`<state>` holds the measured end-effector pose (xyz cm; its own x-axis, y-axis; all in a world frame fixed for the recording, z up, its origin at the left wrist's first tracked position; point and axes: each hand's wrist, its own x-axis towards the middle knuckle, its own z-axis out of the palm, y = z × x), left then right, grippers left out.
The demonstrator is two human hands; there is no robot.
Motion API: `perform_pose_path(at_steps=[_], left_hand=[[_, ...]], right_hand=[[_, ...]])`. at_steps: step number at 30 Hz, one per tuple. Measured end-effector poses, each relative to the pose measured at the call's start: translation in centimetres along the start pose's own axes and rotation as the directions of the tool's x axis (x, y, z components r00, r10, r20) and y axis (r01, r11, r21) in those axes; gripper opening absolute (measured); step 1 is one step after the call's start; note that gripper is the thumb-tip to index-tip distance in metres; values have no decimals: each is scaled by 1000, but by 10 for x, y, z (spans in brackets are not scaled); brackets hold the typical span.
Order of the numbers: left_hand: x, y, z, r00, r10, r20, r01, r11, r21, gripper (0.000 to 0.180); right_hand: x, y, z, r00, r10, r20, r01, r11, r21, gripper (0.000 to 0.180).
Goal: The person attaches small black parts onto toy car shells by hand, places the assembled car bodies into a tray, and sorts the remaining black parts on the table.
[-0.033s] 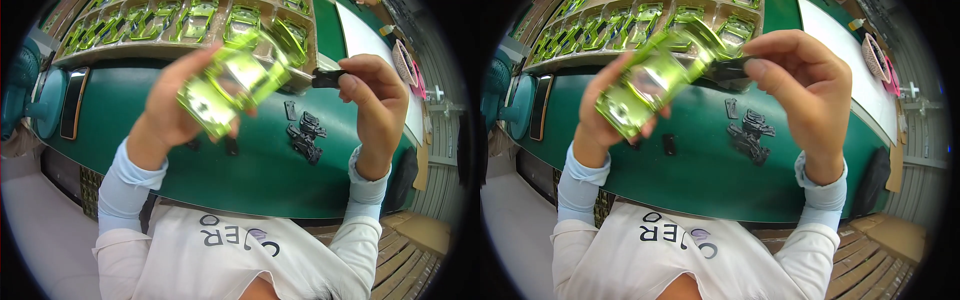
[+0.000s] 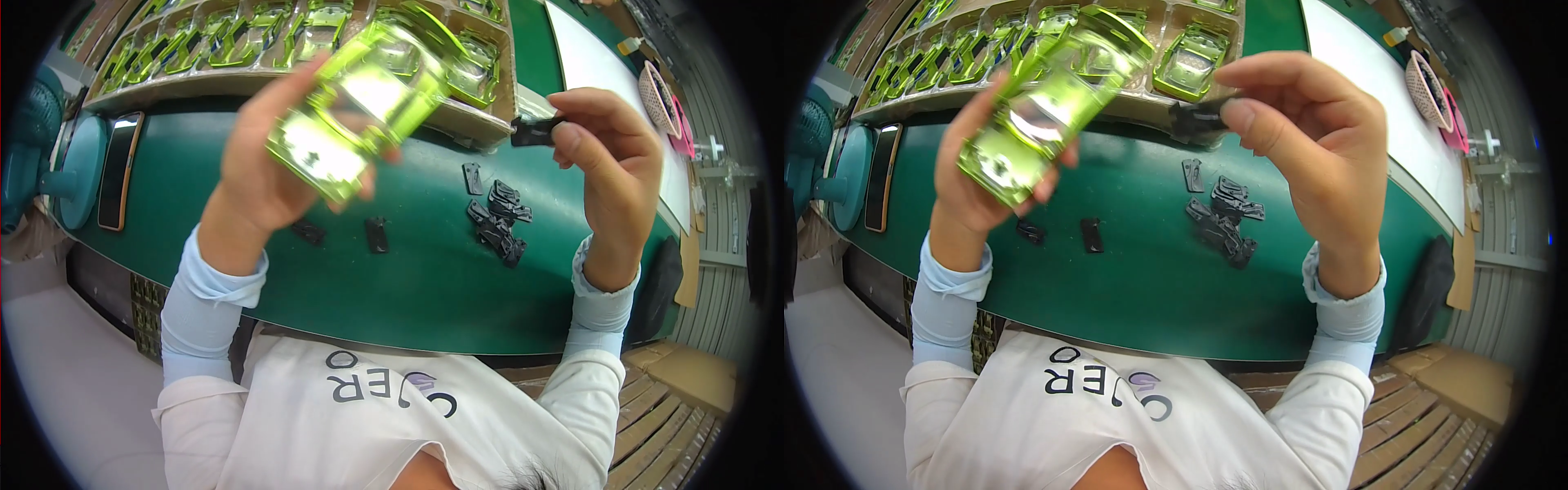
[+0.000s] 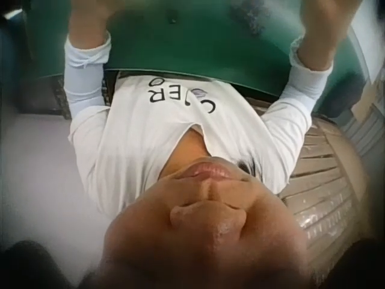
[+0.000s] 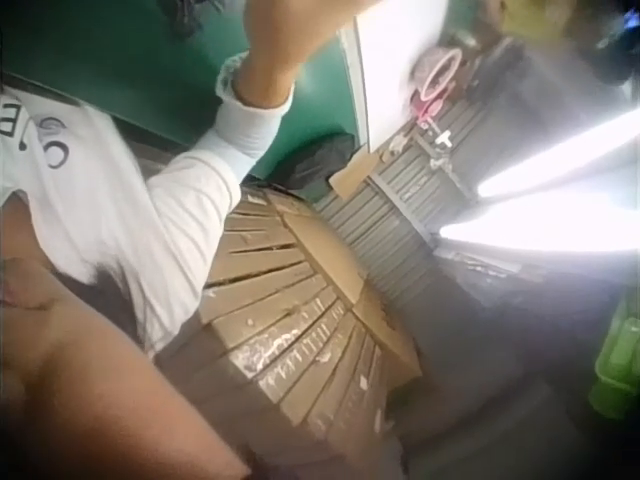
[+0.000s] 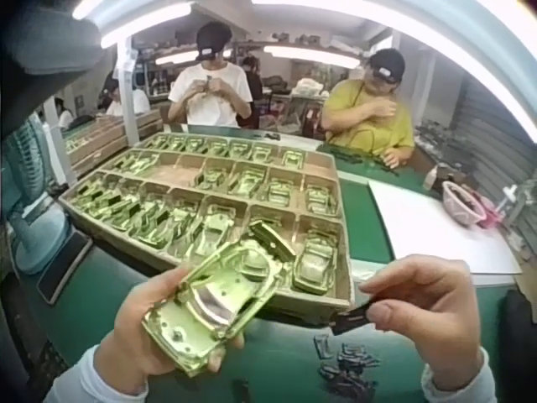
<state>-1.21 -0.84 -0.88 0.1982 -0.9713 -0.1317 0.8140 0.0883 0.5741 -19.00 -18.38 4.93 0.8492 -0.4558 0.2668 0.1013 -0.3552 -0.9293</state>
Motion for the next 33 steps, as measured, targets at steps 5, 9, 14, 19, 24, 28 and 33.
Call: perform_pose_path(at_steps=[5,9,14,19,24,28,33], left_hand=[[-12,28,-24,961,275,-33,-270,958,97,51],[-14,31,-20,948,318,-16,-315,944,96,48],[-16,32,-23,951,310,11,-309,944,118,46],[-13,35,-20,948,318,-36,-311,943,119,45],[-14,34,-26,943,333,-18,-328,936,129,48],[-13,35,-30,936,350,-23,-344,928,140,49],[-16,35,-29,935,334,-118,-327,942,77,50]], right_hand=[[-18,51,-12,954,203,219,-149,959,-240,13],[-42,65,-33,922,161,352,-35,941,-338,14],[-62,78,-42,951,-35,308,199,832,-518,52],[-75,83,-27,898,-6,440,292,757,-585,83],[-49,71,29,831,92,549,376,634,-676,72],[-30,67,76,788,-22,616,444,713,-542,56],[-11,69,110,766,-199,611,482,807,-342,45]])
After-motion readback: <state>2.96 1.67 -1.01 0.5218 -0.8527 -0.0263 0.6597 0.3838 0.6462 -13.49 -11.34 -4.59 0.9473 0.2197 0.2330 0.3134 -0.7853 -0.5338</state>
